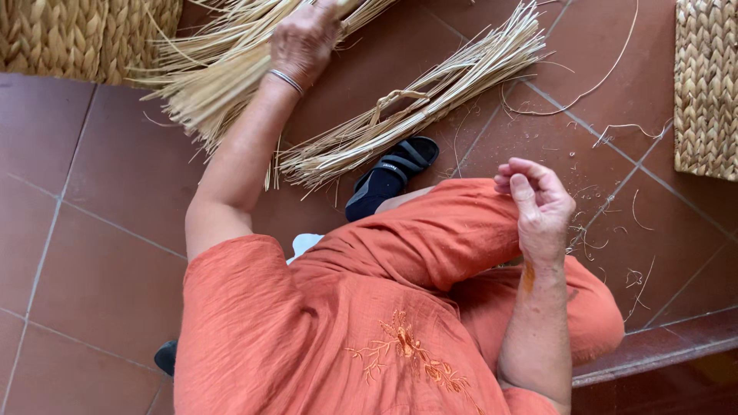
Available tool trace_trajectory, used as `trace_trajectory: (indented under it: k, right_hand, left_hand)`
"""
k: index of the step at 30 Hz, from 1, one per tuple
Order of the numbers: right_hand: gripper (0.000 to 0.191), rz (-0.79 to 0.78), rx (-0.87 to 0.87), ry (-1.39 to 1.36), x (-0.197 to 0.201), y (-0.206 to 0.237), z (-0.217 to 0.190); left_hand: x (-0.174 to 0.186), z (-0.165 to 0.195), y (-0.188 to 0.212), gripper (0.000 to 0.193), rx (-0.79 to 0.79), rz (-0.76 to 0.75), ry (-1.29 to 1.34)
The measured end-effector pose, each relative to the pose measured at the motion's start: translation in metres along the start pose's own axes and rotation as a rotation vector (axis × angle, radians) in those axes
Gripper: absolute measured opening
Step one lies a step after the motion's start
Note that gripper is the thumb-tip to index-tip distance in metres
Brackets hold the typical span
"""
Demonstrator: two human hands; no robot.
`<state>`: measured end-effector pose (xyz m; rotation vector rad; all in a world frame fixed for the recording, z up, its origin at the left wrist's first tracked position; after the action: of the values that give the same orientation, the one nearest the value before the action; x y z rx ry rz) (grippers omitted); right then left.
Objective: The person sits on the floor and gathers loose straw stalks into a bundle, aligning the ends by hand. They fold the bundle, wrap a thin strip of the same material around the middle, and twist and tie it to secure the bundle, then continue gathering and aligning more stalks.
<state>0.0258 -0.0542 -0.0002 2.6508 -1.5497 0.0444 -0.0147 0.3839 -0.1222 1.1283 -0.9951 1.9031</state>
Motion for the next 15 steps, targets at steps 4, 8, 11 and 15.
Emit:
trace_trajectory:
  k: [4,8,11,15]
  right_hand:
    - [0.02,0.024,-0.046,0.062,0.001,-0.001,-0.004]
    - [0.019,0.007,-0.034,0.054,-0.009,-0.007,-0.012]
    - [0.017,-0.004,-0.026,0.065,-0.016,-0.013,-0.014]
    - [0.015,-0.012,-0.004,0.062,-0.018,-0.02,-0.013]
  left_hand:
    - [-0.029,-0.037,-0.023,0.061,0.22,-0.124,-0.152]
    - [-0.079,-0.05,-0.001,0.116,0.468,-0.58,-0.338]
    - [-0.094,-0.051,-0.002,0.1,0.48,-0.512,-0.477]
    - [-0.096,-0.064,-0.029,0.094,0.458,-0.202,-0.441]
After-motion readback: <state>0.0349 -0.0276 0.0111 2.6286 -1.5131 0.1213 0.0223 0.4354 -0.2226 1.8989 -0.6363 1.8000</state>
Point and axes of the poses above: each hand's wrist, its own y-axis away from the middle knuckle, its own x-axis out of the back of the hand, z = x × y, the point moved 9 cm from there along -y, towards the middle knuckle, and after that the axes turned 10 degrees about x, right-handed, at the moved point
